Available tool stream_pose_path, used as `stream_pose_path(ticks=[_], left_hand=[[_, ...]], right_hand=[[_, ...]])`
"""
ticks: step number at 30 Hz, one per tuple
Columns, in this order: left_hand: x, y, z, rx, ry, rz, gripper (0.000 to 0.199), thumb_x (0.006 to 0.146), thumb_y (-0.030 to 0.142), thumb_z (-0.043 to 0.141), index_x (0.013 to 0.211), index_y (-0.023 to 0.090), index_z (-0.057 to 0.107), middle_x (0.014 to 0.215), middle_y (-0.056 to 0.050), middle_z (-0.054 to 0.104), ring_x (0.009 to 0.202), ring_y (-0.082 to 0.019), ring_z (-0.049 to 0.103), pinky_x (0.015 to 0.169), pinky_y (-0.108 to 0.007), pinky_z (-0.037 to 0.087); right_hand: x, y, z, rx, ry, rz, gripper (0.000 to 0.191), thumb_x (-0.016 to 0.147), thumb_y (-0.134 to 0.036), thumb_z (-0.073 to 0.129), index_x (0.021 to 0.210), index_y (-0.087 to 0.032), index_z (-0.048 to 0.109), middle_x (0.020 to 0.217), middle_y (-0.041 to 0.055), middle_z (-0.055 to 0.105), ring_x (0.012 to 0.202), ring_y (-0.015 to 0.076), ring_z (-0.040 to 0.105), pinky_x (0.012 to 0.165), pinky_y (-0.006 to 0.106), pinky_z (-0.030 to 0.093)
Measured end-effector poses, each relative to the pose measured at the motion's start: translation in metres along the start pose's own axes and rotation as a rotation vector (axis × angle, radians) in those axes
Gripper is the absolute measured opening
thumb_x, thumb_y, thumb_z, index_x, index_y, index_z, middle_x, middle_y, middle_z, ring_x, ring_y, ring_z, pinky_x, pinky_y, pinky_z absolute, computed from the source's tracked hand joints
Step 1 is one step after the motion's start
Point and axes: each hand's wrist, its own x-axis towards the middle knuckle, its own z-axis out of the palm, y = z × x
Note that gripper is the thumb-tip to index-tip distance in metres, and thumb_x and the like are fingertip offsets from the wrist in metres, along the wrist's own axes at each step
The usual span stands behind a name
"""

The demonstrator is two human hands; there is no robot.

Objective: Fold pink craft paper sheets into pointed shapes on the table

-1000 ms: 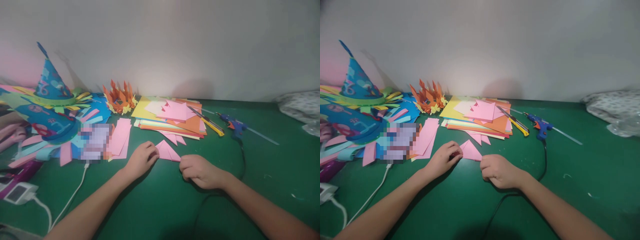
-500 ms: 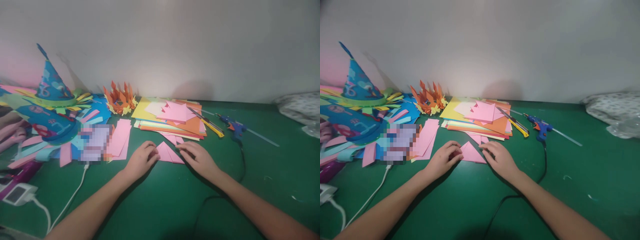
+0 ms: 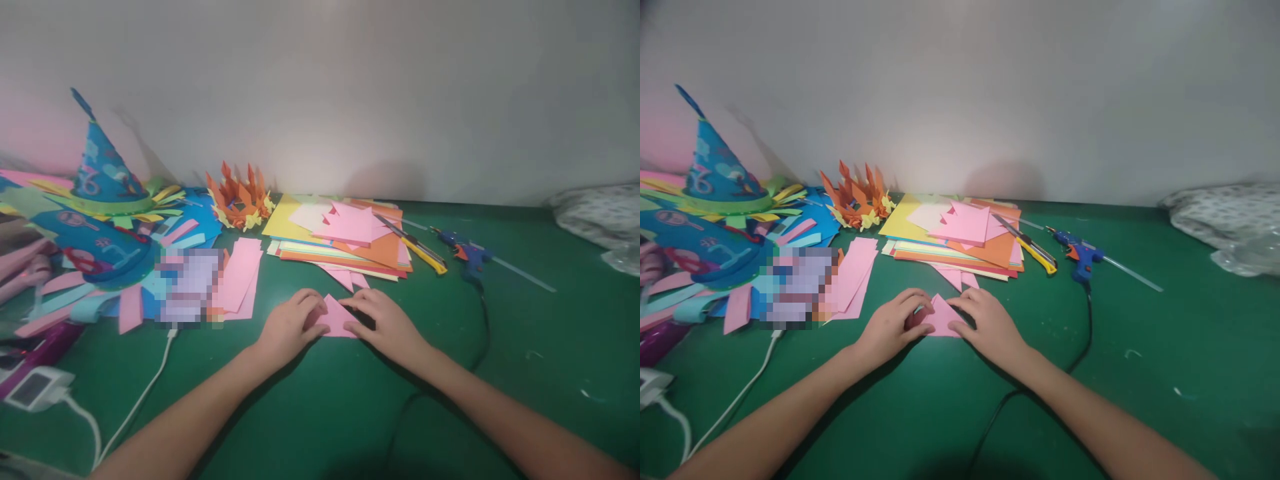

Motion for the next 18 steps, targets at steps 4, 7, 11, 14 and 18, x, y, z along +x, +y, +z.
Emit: stream_pose_path(ticks=[4,7,11,14,18], left_hand=[[-0.0008,0.0012,0.0026,-0.012,0.02,-0.053,0.025,0.079,0.027,0.066,0.1,0.022,0.053,0.108,-0.003,0.059,0.091,-0.018,0.06,0.074,-0.028,0.048],[-0.0014,0.0005,0.004,-0.036,0.034,-0.126,0.03,0.084,0.026,0.059,0.111,0.021,0.048,0.102,-0.002,0.061,0.084,-0.017,0.061,0.072,-0.028,0.047],[-0.001,-0.0003,0.0036,-0.046,0.017,-0.119,0.027,0.088,0.021,0.049,0.115,0.021,0.044,0.097,-0.003,0.063,0.08,-0.017,0.061,0.071,-0.029,0.046],[0.0006,-0.0009,0.0026,-0.033,0.018,-0.103,0.014,0.088,0.019,0.048,0.102,0.02,0.051,0.086,-0.001,0.062,0.078,-0.017,0.059,0.068,-0.027,0.045],[0.0024,-0.0031,0.0036,0.003,0.049,-0.033,0.005,0.087,0.017,0.05,0.084,0.019,0.052,0.083,-0.001,0.058,0.074,-0.015,0.056,0.065,-0.025,0.042]], right_hand=[[0.0015,-0.0057,-0.0014,0.09,-0.025,0.06,0.025,0.083,-0.023,0.06,0.107,-0.023,0.064,0.085,0.0041,0.062,0.08,0.0192,0.056,0.071,0.032,0.044],[0.0027,-0.0069,-0.0018,0.13,-0.02,0.107,0.022,0.081,-0.017,0.058,0.102,-0.022,0.063,0.078,0.0016,0.061,0.072,0.0171,0.054,0.065,0.029,0.042],[0.0029,-0.0055,0.0001,0.145,-0.02,0.138,0.025,0.079,-0.013,0.057,0.102,-0.021,0.061,0.074,-0.0007,0.06,0.067,0.0152,0.052,0.062,0.027,0.04],[0.0026,-0.0053,0.0003,0.137,-0.034,0.127,0.021,0.079,-0.014,0.058,0.099,-0.022,0.062,0.074,-0.0008,0.059,0.067,0.0148,0.052,0.061,0.026,0.039],[0.0019,-0.006,-0.0005,0.114,-0.03,0.094,0.009,0.086,-0.022,0.055,0.091,-0.021,0.062,0.074,-0.0004,0.059,0.066,0.0142,0.053,0.059,0.025,0.039]])
